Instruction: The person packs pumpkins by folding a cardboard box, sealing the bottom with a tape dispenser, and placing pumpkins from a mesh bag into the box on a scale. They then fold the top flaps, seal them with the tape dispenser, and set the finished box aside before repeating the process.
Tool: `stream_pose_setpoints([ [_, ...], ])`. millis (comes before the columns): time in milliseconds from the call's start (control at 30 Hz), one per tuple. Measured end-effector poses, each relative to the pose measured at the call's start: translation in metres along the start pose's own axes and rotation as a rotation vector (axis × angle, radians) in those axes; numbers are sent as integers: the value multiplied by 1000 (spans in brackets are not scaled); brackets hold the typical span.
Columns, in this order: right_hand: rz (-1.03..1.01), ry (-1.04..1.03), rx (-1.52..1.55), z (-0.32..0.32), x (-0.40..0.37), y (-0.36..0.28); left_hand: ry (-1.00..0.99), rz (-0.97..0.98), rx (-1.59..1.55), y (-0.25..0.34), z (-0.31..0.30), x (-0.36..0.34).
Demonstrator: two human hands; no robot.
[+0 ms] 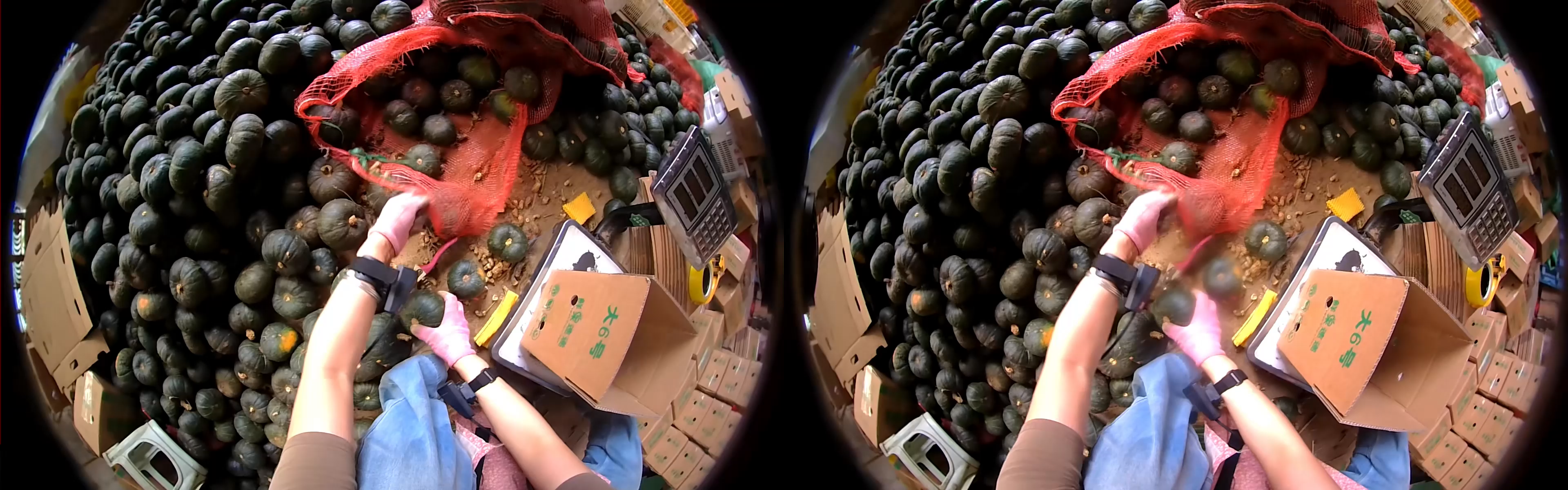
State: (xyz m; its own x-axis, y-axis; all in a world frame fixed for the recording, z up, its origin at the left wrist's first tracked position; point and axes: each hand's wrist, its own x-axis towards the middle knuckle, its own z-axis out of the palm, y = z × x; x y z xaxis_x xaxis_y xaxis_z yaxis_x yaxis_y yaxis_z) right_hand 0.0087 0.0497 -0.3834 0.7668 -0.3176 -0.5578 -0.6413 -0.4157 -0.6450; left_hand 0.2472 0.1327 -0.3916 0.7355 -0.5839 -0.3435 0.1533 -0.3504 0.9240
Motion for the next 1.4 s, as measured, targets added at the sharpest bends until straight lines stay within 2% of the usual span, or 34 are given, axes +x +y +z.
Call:
stream_pose_setpoints([
  [33,-7,36,-7,5,0,4,152,848,500,2,-3,15],
  [100,-23,40,-8,10,3,13,79,1059,377,14,-5,40],
  [133,-46,45,-11,10,2,14,76,1057,376,17,-3,49],
  [200,-34,27,-6,7,2,11,-181,370,365,25,4,64],
  [233,-24,10,-3,4,2,8,-172,128,636,41,9,64],
  [300,-19,4,-6,4,2,8,-301,314,865,57,22,56],
  [333,-7,-7,-9,5,2,7,-37,192,930,8,44,66],
  [367,21,-16,-6,4,2,5,-114,-22,990,34,54,55],
  [433,-16,10,-44,7,2,9,27,47,1095,14,76,46],
  [467,-128,37,-68,10,5,13,62,19,1110,6,84,49],
  [533,-99,-8,36,2,8,4,99,-48,1084,14,88,48],
  [567,-81,-67,56,-11,7,-9,150,86,1025,-27,90,71],
  [600,-118,4,100,-17,4,-10,158,98,1026,-13,81,71],
  [633,-147,70,145,-21,-2,-4,111,192,696,8,64,59],
  [667,-284,175,122,-21,-2,18,190,86,381,19,57,35],
  [700,-205,82,340,-41,-12,7,299,14,54,29,50,10],
  [767,-62,-124,841,-66,-21,10,-158,-113,-1034,40,22,-45],
  [833,35,-244,1235,-76,-23,7,-328,-222,-1639,42,18,-85],
  [867,-19,-240,1242,-72,-19,14,-441,-146,-1733,44,21,-96],
  [900,-41,-235,1227,-73,-19,11,-430,-147,-1725,40,22,-101],
  [967,-68,-194,1139,-74,-18,12,-508,22,-1871,27,28,-110],
  [1000,-48,-216,1165,-79,-20,6,-503,19,-1875,24,30,-114],
  [1133,-60,-248,1400,-89,-27,-7,-406,39,-1825,22,34,-116],
  [1267,-126,-175,1362,-105,-35,-16,-287,-27,-1840,25,42,-119],
  [1400,-205,-115,1219,-125,-47,-35,-110,-41,-1673,32,51,-121],
])
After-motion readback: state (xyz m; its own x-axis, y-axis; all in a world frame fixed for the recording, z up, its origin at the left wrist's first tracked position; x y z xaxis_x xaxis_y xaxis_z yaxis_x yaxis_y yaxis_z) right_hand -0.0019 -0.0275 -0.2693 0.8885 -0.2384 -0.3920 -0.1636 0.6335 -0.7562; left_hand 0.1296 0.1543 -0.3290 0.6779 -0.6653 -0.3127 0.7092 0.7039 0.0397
